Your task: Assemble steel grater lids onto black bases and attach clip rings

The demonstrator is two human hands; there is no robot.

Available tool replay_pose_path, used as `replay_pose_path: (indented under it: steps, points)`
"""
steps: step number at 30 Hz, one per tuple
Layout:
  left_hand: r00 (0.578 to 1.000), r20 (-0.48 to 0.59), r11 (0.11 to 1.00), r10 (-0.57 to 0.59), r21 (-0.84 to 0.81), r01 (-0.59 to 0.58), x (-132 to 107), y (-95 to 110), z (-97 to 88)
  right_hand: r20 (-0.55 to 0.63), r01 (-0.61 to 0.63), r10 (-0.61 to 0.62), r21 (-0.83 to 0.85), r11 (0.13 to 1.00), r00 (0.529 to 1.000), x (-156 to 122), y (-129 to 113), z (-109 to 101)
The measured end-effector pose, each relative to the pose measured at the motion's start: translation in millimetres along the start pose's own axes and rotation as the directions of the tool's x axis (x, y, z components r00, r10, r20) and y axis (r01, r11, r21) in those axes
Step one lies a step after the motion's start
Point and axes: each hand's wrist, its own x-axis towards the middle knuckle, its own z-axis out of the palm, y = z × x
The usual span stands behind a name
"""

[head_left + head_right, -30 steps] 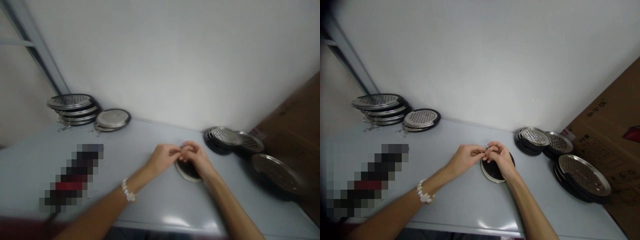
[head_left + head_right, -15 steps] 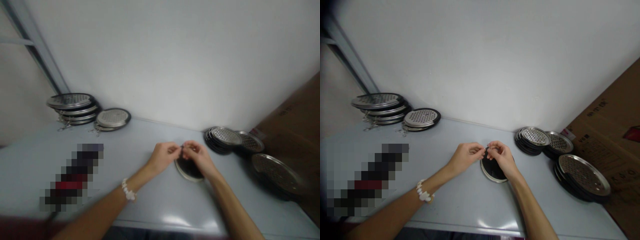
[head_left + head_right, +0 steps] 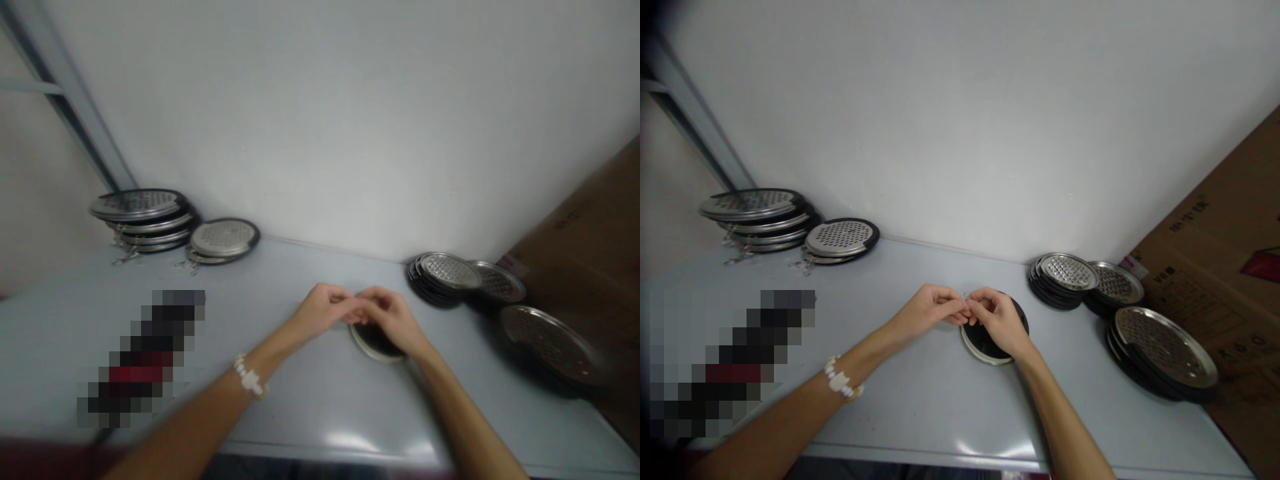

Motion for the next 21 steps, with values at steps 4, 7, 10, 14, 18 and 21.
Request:
replay_pose_path:
  steps: [4,7,10,14,18,21]
  points:
    - [0.999,0.012,0.999,-0.029,-0.012,0.03,0.6,-4.6,-4.5,-0.022,0.073,-0.075,-0.086,0.994,0.997,-0.8,4.3,1.5]
    - [0.999,0.041,0.999,-0.029,-0.02,0.03,2.1,-8.6,-7.5,-0.041,0.14,-0.147,-0.152,0.978,0.988,-1.3,6.1,0.8]
    - [0.998,0.066,1.0,-0.018,-0.02,0.02,3.2,-10.5,-8.9,-0.031,0.179,-0.189,-0.198,0.964,0.982,-1.6,6.7,-0.6]
    - [0.996,0.084,1.0,-0.007,-0.019,0.009,2.5,-10.0,-8.4,0.001,0.187,-0.192,-0.213,0.959,0.981,-2.7,5.5,-2.6]
    - [0.997,0.076,0.999,-0.024,-0.028,0.026,0.4,-8.5,-7.3,0.013,0.19,-0.192,-0.218,0.957,0.981,-4.2,3.2,-2.9]
    - [0.997,0.067,0.998,-0.047,-0.04,0.049,-0.8,-7.0,-6.9,0.023,0.19,-0.189,-0.216,0.958,0.982,-4.8,2.6,-2.4]
